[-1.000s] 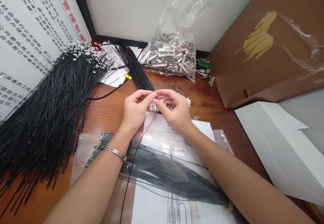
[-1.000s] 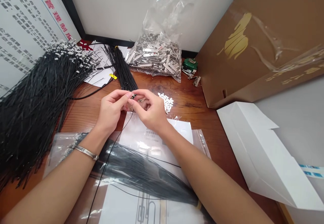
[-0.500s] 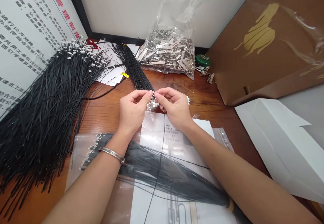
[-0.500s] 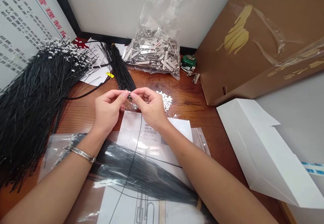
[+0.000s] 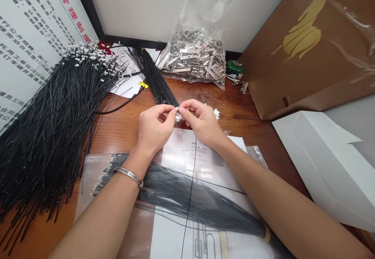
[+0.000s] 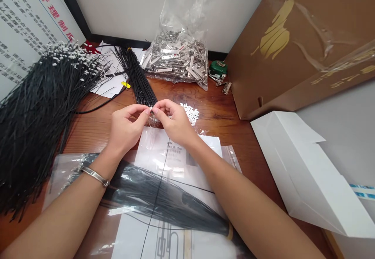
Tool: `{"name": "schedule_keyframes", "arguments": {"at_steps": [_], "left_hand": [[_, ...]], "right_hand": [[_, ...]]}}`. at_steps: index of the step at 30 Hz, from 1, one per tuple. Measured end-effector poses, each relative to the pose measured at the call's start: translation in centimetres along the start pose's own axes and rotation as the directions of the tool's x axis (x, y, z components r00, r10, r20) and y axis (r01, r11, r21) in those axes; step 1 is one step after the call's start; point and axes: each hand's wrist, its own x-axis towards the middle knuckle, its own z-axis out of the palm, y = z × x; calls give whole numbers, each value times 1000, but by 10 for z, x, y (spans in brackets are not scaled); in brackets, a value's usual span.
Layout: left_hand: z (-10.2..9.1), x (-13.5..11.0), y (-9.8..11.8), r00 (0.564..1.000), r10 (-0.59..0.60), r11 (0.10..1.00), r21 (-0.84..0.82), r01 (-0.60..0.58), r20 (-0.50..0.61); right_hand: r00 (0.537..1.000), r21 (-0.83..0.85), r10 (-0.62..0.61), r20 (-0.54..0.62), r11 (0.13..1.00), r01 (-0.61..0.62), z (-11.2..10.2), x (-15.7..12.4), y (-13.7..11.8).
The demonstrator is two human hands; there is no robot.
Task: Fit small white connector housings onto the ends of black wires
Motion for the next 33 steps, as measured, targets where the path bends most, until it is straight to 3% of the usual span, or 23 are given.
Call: {"name": "schedule_keyframes", "arguments": {"at_steps": [2, 5, 10, 13, 28, 33], "left_hand": [[-3, 1, -1, 999, 5, 999, 52, -8, 43], [-9, 3, 0, 978, -48, 998, 46, 40, 202], [-21, 11, 4, 857, -111, 984, -67, 166, 504], [-25, 14, 6, 801, -115, 973, -96, 210, 587], [-26, 15, 5, 749, -104, 970, -101, 223, 654], [-24, 14, 3, 797, -118, 970, -104, 221, 593]], "right_hand": [[992, 32, 48, 116, 998, -52, -6, 2, 0], [948, 45, 130, 290, 988, -149, -17, 5, 1], [886, 62, 139, 443, 981, -185, -29, 5, 0], [871, 63, 115, 478, 984, -165, -30, 5, -1], [875, 98, 73, 478, 986, -136, -28, 3, 1], [891, 115, 88, 444, 981, -154, -26, 2, -2]]}}
